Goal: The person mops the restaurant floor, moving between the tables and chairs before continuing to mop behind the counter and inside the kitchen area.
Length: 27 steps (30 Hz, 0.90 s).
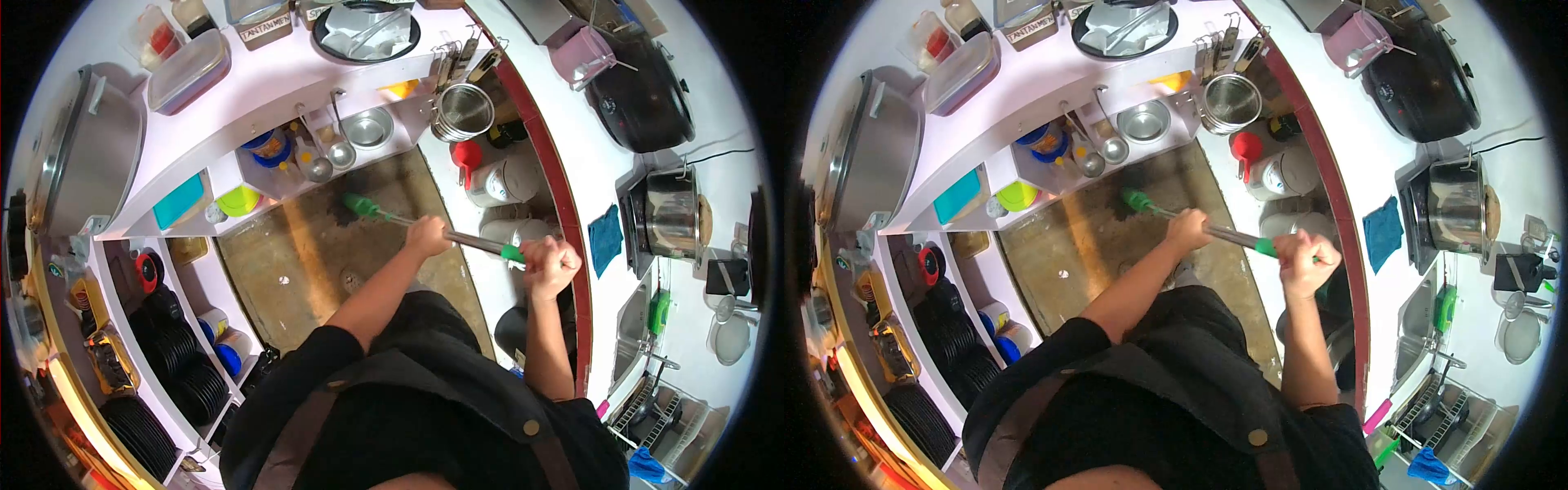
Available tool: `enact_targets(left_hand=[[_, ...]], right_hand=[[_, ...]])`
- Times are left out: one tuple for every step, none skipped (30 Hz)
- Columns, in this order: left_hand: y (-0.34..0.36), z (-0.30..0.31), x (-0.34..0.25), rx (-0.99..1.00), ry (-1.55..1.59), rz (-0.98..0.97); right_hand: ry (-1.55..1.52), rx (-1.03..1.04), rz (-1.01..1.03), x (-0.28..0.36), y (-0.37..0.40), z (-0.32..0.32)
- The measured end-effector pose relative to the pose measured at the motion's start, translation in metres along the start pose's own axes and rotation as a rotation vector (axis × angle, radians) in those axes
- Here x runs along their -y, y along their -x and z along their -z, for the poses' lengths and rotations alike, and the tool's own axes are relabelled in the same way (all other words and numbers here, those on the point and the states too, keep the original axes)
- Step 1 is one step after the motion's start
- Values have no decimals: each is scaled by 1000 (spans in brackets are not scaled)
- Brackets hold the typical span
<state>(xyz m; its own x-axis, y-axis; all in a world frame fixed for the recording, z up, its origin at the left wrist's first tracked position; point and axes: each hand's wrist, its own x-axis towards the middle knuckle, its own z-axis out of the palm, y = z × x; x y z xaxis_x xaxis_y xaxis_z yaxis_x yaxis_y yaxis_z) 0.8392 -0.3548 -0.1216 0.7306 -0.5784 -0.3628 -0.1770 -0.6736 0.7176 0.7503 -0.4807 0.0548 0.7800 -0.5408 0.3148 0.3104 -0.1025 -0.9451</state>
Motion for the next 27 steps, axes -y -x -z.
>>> enact_targets(left_hand=[[7, -2, 9, -106, -4, -40], [10, -2, 20, -77, -43, -34], [14, 2, 30, -46, -84, -25], [16, 9, 38, -40, -90, -24], [18, 16, 44, -35, -99, 15], [22, 19, 49, -27, -107, 53], [24, 21, 53, -16, -112, 49], [21, 23, 57, 4, -176, 102], [18, 27, 61, 21, -240, 153], [22, 25, 72, -25, -261, 115], [29, 19, 88, -77, -278, 78], [32, 12, 109, -43, -360, 166], [42, 4, 143, -92, -324, 204], [54, -2, 178, -184, -337, 99], [58, -5, 213, -136, -301, 141], [59, -1, 236, -90, -361, 192], [54, -1, 245, -47, -418, 245], [43, -5, 236, -51, -405, 250], [35, -6, 227, -47, -364, 116], [26, -7, 217, -44, -326, -16], [6, -38, 219, -229, -271, -106], [-18, -77, 216, -413, -212, -196], [-35, -76, 162, -295, -167, -294], [-58, -81, 109, -47, -205, -117], [-64, -84, 59, -106, -94, -172], [-77, -100, 21, -256, -66, -304], [-91, -115, -12, -268, 22, -354]], right_hand=[[32, -5, -28, -1, 2, -4], [2, 22, -50, -7, 6, -6], [-31, 46, -63, -16, 11, -8], [-63, 68, -74, -23, 14, -12], [-114, 123, -50, -26, 13, -18], [-163, 175, -27, -30, 11, -23], [-204, 187, -70, -35, 8, -26], [-269, 230, -124, -48, 5, -23], [-288, 235, -160, -57, 4, -25], [-225, 219, -193, -69, 6, -24], [-463, 314, -193, -94, 11, -21], [-216, 382, -208, -113, 21, -22], [-24, 538, -200, -135, 31, -25], [-33, 560, -210, -148, 47, -43], [-97, 650, -322, -149, 58, -57], [-64, 814, -458, -145, 61, -68], [61, 875, -279, -154, 68, -75], [67, 887, -282, -153, 57, -67], [40, 799, -335, -146, 47, -58], [9, 708, -388, -143, 37, -48], [153, 665, -356, -149, 29, -23], [277, 571, -221, -121, 6, -1], [250, 539, -68, -138, 5, 38], [84, 580, -243, -99, -17, 63], [106, 483, -153, -79, -25, 86], [230, 421, -73, -49, -37, 102], [327, 340, 54, -35, -41, 123]])
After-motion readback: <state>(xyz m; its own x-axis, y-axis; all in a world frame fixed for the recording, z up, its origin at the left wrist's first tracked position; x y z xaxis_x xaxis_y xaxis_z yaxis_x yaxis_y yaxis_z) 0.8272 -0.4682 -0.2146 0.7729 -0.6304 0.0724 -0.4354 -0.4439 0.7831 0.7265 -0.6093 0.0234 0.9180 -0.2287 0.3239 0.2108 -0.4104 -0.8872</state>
